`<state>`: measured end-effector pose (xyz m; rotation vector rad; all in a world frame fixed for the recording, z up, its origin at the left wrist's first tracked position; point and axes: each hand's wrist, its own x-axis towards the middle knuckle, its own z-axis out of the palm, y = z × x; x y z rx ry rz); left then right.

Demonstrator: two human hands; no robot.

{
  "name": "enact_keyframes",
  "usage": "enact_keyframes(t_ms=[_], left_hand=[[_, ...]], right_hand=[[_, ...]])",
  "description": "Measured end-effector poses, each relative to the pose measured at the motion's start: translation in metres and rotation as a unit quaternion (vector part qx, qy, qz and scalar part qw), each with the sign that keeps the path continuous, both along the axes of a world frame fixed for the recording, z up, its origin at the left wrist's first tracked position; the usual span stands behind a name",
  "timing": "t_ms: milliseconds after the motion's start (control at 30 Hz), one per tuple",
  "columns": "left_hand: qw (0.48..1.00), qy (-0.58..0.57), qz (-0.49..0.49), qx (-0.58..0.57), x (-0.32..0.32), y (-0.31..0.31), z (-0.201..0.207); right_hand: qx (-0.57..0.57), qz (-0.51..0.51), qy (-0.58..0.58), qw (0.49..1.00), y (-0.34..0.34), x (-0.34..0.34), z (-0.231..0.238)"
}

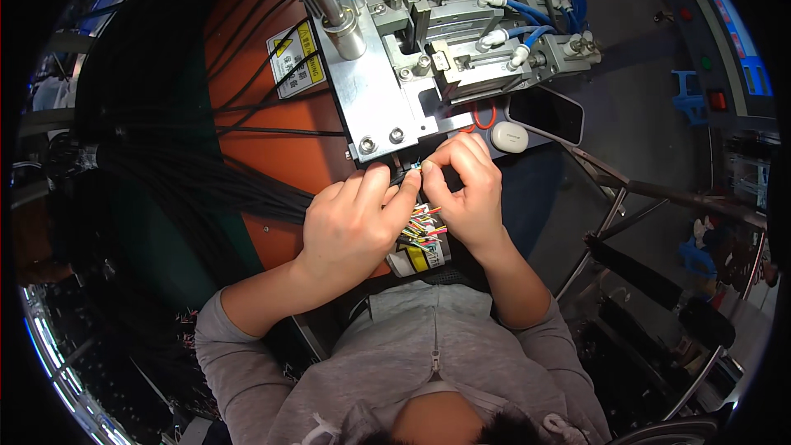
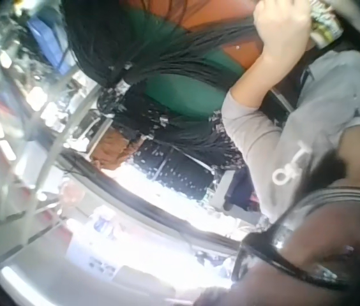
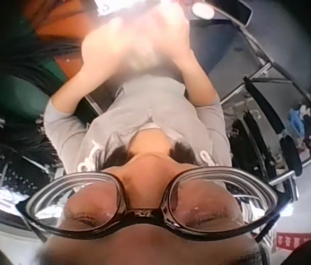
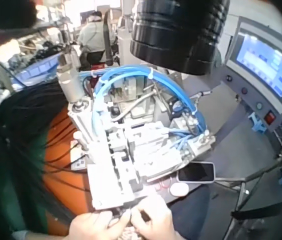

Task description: The person inserts individual black cables into a crimping machine to attach connectors. They repeatedly pick up cables from a large pile on the table, feed them into the machine, and operate the device to secure the ends. The person handles the cables one at a time, organizing them as they work.

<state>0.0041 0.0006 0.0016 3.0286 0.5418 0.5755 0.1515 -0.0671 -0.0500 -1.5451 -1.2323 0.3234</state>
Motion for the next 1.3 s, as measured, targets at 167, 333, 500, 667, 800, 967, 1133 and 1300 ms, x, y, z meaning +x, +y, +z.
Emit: enact_keyframes(t_ms=[167, 333, 500, 667, 800, 967, 1133, 1300], left_hand=[[0.998, -0.051, -0.025, -0.022, 0.002, 0.006, -0.006], [0.996, -0.085, -0.031, -0.022, -0.006, 0.008, -0.007], [0.996, -0.079, -0.042, -0.02, 0.0, 0.01, -0.012], [0.997, -0.08, -0.014, -0.005, -0.011, 0.009, -0.016], [0.998, -0.059, -0.001, -0.021, -0.015, 0.005, -0.01], [0.999, -0.016, 0.027, -0.008, -0.015, -0.006, -0.006], [0.999, 0.001, 0.05, 0.013, -0.019, -0.008, -0.008], [0.999, -0.028, 0.011, -0.024, -0.022, 0.002, -0.006]], right_hand=[[-0.089, 0.013, 0.248, 0.965, -0.003, 0.003, -0.007], [-0.102, 0.015, 0.18, 0.978, -0.004, -0.001, -0.003], [-0.017, 0.007, -0.004, 1.0, -0.004, 0.002, 0.011], [0.021, 0.015, -0.108, 0.994, -0.002, -0.004, 0.016], [-0.028, -0.002, 0.054, 0.998, -0.004, 0.0, -0.003], [-0.077, 0.01, 0.207, 0.975, -0.008, 0.007, -0.014], [0.01, -0.055, 0.193, 0.98, -0.012, 0.009, -0.013], [0.048, -0.025, 0.155, 0.986, -0.012, 0.007, -0.011]])
